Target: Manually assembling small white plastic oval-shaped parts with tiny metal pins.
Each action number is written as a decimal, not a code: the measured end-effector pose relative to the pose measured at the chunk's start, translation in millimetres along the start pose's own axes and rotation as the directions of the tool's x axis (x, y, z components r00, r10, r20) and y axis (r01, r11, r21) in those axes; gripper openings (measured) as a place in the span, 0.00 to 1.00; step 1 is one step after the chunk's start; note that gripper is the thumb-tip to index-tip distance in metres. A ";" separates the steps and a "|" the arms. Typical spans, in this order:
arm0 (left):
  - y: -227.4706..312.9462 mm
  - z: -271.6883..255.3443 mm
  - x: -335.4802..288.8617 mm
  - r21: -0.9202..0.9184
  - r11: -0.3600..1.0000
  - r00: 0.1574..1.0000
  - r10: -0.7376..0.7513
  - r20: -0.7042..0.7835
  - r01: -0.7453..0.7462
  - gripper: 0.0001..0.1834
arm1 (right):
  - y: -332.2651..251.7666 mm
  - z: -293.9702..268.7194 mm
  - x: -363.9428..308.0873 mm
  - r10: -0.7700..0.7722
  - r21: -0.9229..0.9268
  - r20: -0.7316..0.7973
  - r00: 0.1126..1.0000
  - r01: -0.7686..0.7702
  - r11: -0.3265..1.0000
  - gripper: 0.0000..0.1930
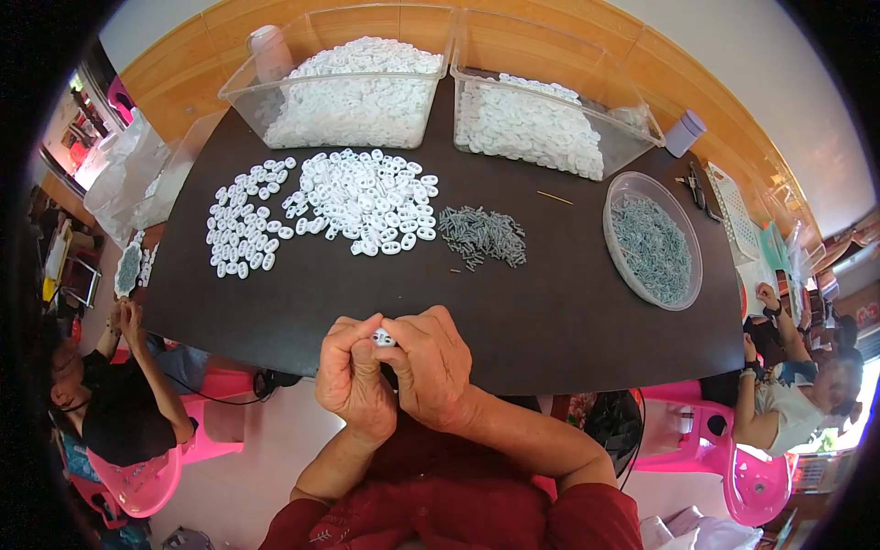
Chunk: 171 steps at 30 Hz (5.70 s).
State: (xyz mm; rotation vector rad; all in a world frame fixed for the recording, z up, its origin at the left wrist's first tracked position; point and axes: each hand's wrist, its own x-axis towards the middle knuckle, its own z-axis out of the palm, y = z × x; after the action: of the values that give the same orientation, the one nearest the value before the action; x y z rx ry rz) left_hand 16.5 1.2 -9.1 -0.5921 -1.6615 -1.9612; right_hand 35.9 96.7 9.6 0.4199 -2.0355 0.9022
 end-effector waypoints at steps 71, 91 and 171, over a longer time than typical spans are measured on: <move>-70.6 -81.8 118.0 0.637 0.565 0.768 -0.010 0.641 -0.524 0.08 | 69.2 41.9 69.1 -0.026 -0.044 0.449 0.893 0.051 0.998 0.12; -27.7 -88.0 126.2 0.560 0.827 0.763 -0.393 0.514 0.049 0.06 | 61.2 31.8 76.8 0.175 0.086 0.453 0.874 -0.238 0.967 0.07; -1.0 -18.1 34.8 -0.217 0.548 0.587 -0.719 0.373 0.808 0.08 | 41.0 -51.2 42.7 0.366 0.001 0.513 0.776 -0.427 0.904 0.05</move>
State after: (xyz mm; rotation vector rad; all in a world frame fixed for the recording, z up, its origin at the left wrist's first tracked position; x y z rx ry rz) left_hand -11.5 -19.8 8.7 -0.2020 -1.9123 -3.0068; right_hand 16.3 163.5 45.5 0.3102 -2.6268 1.2779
